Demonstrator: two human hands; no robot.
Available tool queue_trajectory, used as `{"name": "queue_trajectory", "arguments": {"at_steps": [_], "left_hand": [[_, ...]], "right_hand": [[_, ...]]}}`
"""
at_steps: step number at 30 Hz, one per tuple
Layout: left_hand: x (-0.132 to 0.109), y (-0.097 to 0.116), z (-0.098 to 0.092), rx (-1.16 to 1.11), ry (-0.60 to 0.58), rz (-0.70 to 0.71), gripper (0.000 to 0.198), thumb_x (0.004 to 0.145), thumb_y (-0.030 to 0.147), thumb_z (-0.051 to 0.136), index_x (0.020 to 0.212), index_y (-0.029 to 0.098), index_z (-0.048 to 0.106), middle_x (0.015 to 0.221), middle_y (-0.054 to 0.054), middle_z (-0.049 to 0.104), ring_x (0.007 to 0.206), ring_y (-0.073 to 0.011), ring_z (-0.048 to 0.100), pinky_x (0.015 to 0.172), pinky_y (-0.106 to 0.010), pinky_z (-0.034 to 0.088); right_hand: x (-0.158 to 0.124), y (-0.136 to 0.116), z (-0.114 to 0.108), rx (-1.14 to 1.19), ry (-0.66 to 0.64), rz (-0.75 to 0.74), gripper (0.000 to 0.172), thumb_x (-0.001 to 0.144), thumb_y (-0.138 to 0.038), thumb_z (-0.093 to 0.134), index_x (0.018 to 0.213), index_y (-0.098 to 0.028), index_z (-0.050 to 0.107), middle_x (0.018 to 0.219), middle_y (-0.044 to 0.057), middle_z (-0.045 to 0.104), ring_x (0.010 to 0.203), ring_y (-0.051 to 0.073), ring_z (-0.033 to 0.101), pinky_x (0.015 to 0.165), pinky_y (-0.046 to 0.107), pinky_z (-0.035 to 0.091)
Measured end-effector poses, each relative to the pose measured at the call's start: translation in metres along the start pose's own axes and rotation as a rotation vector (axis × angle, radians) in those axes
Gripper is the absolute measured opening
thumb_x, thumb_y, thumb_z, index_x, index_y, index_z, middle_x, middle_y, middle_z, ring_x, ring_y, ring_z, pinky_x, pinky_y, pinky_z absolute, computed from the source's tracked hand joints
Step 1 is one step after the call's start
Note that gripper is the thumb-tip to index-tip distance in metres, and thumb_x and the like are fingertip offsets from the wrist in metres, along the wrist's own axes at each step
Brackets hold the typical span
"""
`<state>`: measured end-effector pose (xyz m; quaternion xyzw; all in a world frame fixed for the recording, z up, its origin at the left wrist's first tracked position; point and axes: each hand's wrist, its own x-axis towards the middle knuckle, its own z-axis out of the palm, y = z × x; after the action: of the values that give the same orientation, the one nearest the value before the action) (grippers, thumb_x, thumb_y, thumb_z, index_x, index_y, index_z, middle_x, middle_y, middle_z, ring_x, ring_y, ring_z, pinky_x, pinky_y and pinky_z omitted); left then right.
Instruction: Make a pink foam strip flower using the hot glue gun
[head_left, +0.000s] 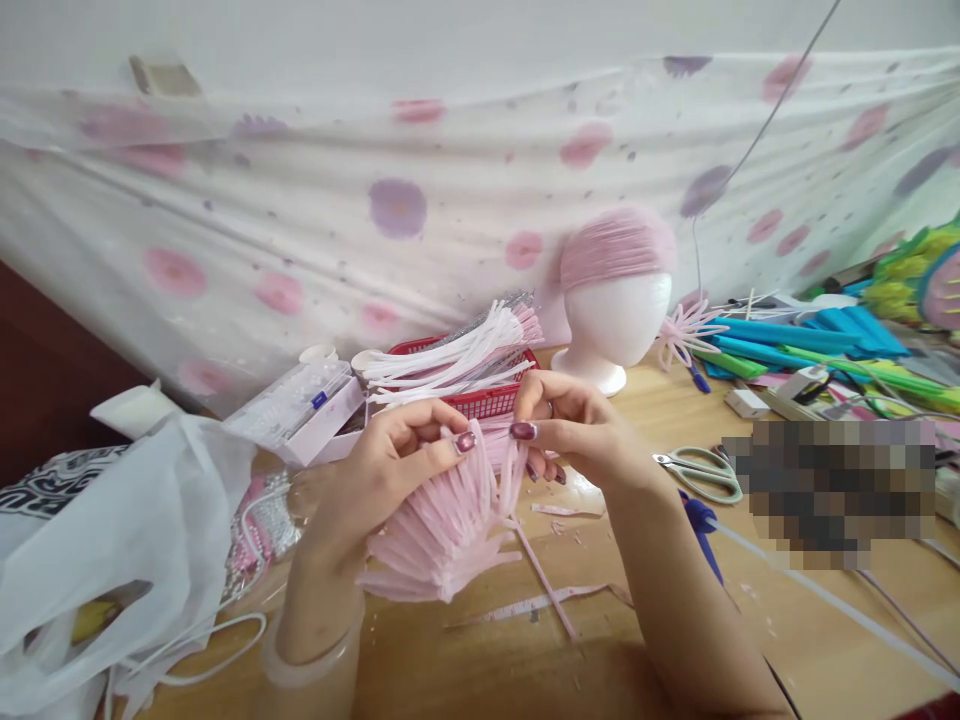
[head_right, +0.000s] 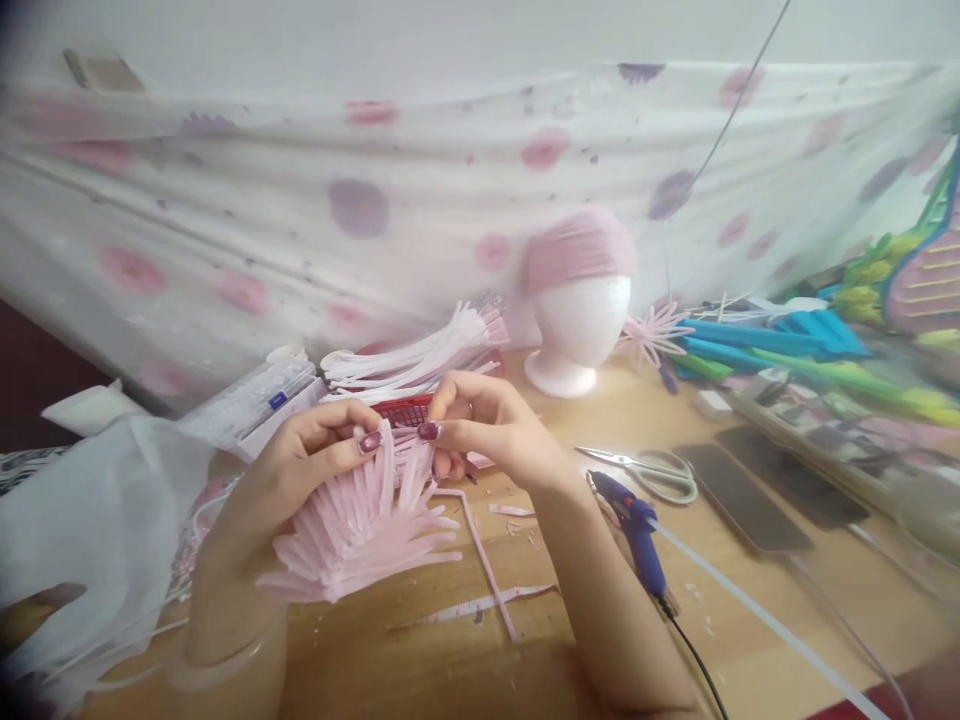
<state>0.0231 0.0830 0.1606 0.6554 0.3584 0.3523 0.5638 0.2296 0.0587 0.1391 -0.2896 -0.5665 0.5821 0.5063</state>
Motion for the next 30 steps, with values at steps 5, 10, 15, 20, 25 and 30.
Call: {"name": "queue_trajectory", "arguments": {"at_steps": [5,10,15,20,25,30], "left_hand": [[0.0,-0.002,-0.001,-0.015,-0.008,0.004,0.013,0.072,0.034,0.071,0.075,0.021,0.066,0.057,0.003,0.052,0.052,-0.012,0.045,0.048,-0.023,0.031],[0.001,-0.002,-0.001,-0.011,-0.025,0.007,0.014,0.073,0.034,0.071,0.075,0.021,0.066,0.058,0.004,0.052,0.052,-0.0114,0.043,0.048,-0.022,0.03],[0.002,-0.004,0.0,-0.019,-0.036,0.005,0.014,0.073,0.033,0.072,0.077,0.02,0.066,0.058,0.004,0.053,0.053,-0.0109,0.043,0.048,-0.022,0.03],[0.002,-0.007,0.001,-0.073,-0.065,0.001,0.014,0.075,0.031,0.072,0.078,0.019,0.066,0.059,0.004,0.055,0.053,-0.0094,0.044,0.049,-0.019,0.032],[0.003,-0.009,0.002,-0.102,-0.069,0.014,0.011,0.074,0.029,0.074,0.077,0.019,0.068,0.058,0.003,0.057,0.053,-0.0087,0.047,0.049,-0.017,0.033],[0.004,-0.012,-0.005,-0.254,0.021,0.037,0.009,0.072,0.026,0.077,0.074,0.019,0.071,0.061,0.003,0.061,0.053,-0.007,0.05,0.049,-0.014,0.037]], "right_hand": [[0.0,0.002,0.002,-0.005,0.015,-0.011,0.014,0.082,-0.019,0.071,0.075,-0.019,0.059,0.055,-0.004,0.068,0.041,0.007,0.055,0.036,0.014,0.039],[0.0,0.002,0.004,0.006,0.028,0.008,0.014,0.081,-0.019,0.071,0.074,-0.019,0.059,0.055,-0.004,0.069,0.04,0.007,0.056,0.036,0.013,0.042],[0.0,0.003,0.003,0.052,0.006,0.03,0.012,0.082,-0.017,0.07,0.075,-0.019,0.06,0.056,-0.004,0.071,0.041,0.007,0.059,0.038,0.013,0.047],[0.001,0.004,0.002,0.074,-0.023,0.068,0.012,0.081,-0.016,0.072,0.078,-0.018,0.06,0.059,-0.003,0.072,0.041,0.007,0.06,0.039,0.012,0.05],[0.001,0.002,0.005,0.079,-0.029,0.079,0.013,0.082,-0.016,0.072,0.083,-0.018,0.06,0.059,-0.003,0.071,0.042,0.007,0.059,0.04,0.013,0.05],[0.002,0.001,0.005,-0.01,0.048,0.002,0.016,0.09,-0.032,0.069,0.092,-0.021,0.057,0.054,-0.007,0.063,0.042,0.007,0.053,0.039,0.014,0.044]]}}
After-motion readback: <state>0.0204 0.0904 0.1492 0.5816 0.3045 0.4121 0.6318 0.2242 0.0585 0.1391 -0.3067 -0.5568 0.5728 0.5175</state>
